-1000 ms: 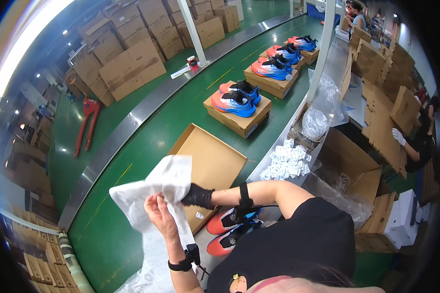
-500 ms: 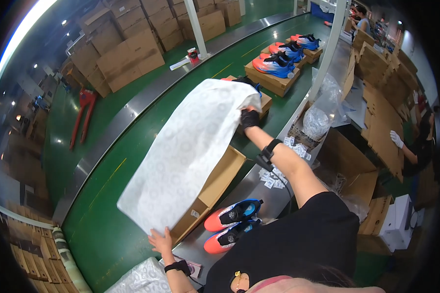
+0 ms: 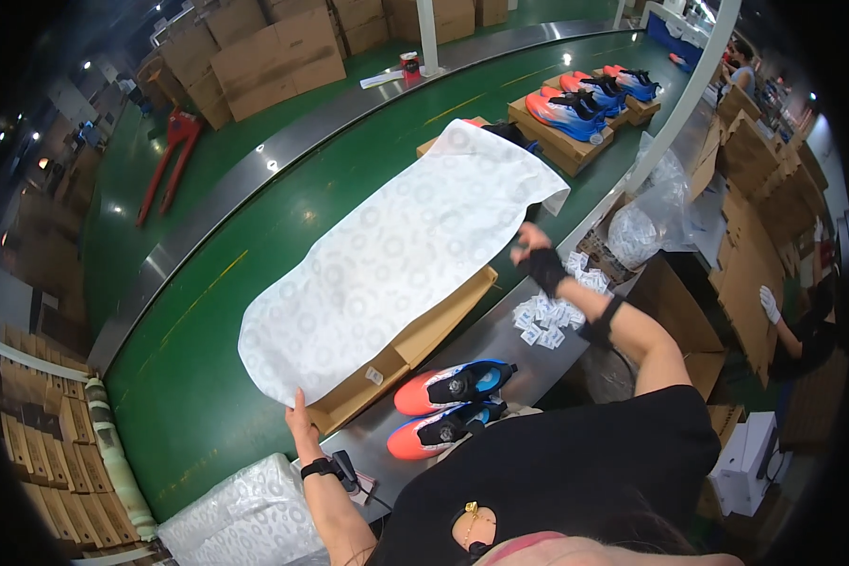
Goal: Pack shoes into boxes and place them on a conveyor belt in a manufacturing facility.
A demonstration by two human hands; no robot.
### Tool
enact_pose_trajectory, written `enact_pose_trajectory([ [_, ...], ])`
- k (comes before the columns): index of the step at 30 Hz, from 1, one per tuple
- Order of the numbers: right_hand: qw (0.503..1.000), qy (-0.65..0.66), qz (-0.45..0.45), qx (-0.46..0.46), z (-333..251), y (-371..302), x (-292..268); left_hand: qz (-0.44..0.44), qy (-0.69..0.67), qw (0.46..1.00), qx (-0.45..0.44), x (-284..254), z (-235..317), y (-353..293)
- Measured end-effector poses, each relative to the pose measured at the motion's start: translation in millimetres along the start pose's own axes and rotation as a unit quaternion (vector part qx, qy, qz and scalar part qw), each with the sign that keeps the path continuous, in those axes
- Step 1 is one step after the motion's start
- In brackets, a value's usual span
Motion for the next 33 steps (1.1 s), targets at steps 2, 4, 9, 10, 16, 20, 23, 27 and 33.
enact_pose_trajectory([
  [2, 0.958, -0.021, -0.216, -0.185, -60.6, -50.1, 22.0, 0.0, -0.017, 1.0, 0.007, -2.1, -5.6, 3.4],
  [4, 0.872, 0.112, -0.375, -0.294, -138.4, -106.0, 26.7, -0.002, -0.034, 0.999, 0.012, 5.8, -8.9, -1.3],
  [9, 0.775, 0.066, -0.421, -0.467, -171.5, -181.7, 45.6, -0.053, -0.046, 0.993, -0.099, 46.9, -36.2, -26.0],
  [10, 0.759, -0.014, -0.425, -0.493, -173.1, -183.9, 48.9, -0.089, -0.058, 0.99, -0.091, 60.9, -37.1, -28.9],
  [16, 0.783, -0.05, -0.348, -0.513, -166.0, -195.3, 53.9, -0.062, -0.07, 0.994, -0.059, 64.3, -54.2, -30.7],
  [20, 0.74, -0.013, -0.498, -0.452, -172.6, -172.1, 52.3, -0.028, -0.052, 0.997, -0.054, 42.4, -41.6, -42.2],
  [23, 0.725, 0.085, -0.551, -0.405, -204.0, -109.1, 34.6, 0.011, -0.012, 0.998, -0.053, 10.2, -41.0, -41.5],
  [27, 0.759, 0.193, -0.482, -0.393, -205.2, -44.9, 43.7, 0.08, 0.111, 0.99, 0.036, -16.1, -37.1, -60.4],
  [33, 0.899, 0.122, -0.417, -0.049, -171.1, -0.5, 183.3, 0.162, 0.325, 0.904, 0.223, 18.7, 17.3, -116.6],
])
Point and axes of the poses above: each hand's wrist, its own y-axis towards the middle knuckle, its own x-axis out of the palm, z = x × y, the point moved 3 cm from there along y, towards the middle knuckle, and after that the axes turned 15 degrees about -x, right-handed, at the moved point
